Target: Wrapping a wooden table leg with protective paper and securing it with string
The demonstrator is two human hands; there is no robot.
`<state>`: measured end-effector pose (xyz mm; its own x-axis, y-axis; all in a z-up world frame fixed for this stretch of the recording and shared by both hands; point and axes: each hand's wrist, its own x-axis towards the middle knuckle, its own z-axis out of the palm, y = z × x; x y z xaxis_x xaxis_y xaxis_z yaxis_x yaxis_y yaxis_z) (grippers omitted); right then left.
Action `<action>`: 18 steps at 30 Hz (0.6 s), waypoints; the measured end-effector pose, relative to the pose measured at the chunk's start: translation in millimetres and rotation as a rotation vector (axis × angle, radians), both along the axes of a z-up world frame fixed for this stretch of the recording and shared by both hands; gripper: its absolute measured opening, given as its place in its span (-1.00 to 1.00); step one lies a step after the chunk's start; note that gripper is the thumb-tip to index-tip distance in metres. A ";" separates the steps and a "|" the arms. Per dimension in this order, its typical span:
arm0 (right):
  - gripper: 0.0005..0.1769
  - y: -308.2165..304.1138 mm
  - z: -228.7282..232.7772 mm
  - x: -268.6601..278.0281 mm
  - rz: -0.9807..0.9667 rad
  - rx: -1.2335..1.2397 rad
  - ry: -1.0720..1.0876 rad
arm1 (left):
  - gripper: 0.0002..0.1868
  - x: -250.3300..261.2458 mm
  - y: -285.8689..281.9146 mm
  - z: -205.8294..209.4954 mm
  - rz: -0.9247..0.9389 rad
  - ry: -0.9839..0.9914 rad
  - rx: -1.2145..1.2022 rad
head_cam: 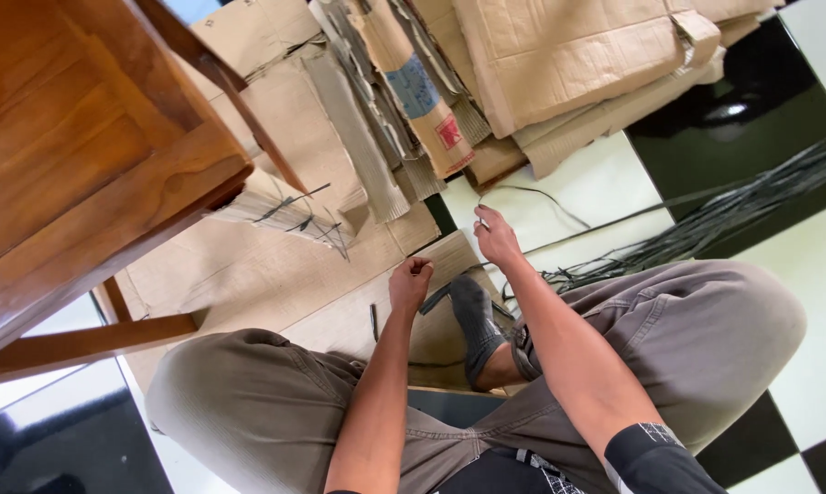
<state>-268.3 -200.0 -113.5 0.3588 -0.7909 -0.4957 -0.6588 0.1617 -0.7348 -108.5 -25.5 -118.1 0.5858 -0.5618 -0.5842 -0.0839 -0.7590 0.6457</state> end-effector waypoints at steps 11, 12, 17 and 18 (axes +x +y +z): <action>-0.70 73.3 105.2 78.7 0.694 0.224 -0.119 | -0.62 30.4 6.5 43.8 0.521 0.523 -0.396; -0.68 80.0 110.1 82.2 0.742 0.246 -0.069 | -0.70 35.8 9.8 33.8 0.535 0.534 -0.396; -0.70 88.4 47.4 94.2 0.705 0.217 0.064 | -0.74 38.4 35.8 72.6 0.589 0.349 -0.454; -0.70 89.5 26.6 100.3 0.590 0.188 0.043 | -0.76 39.7 42.8 71.2 0.582 0.303 -0.456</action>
<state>-167.9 -110.5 -86.9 0.6855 -0.3633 -0.6310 -0.7050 -0.1145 -0.6999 -68.8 17.4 -46.9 0.7112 -0.4363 -0.5512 0.4734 -0.2824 0.8344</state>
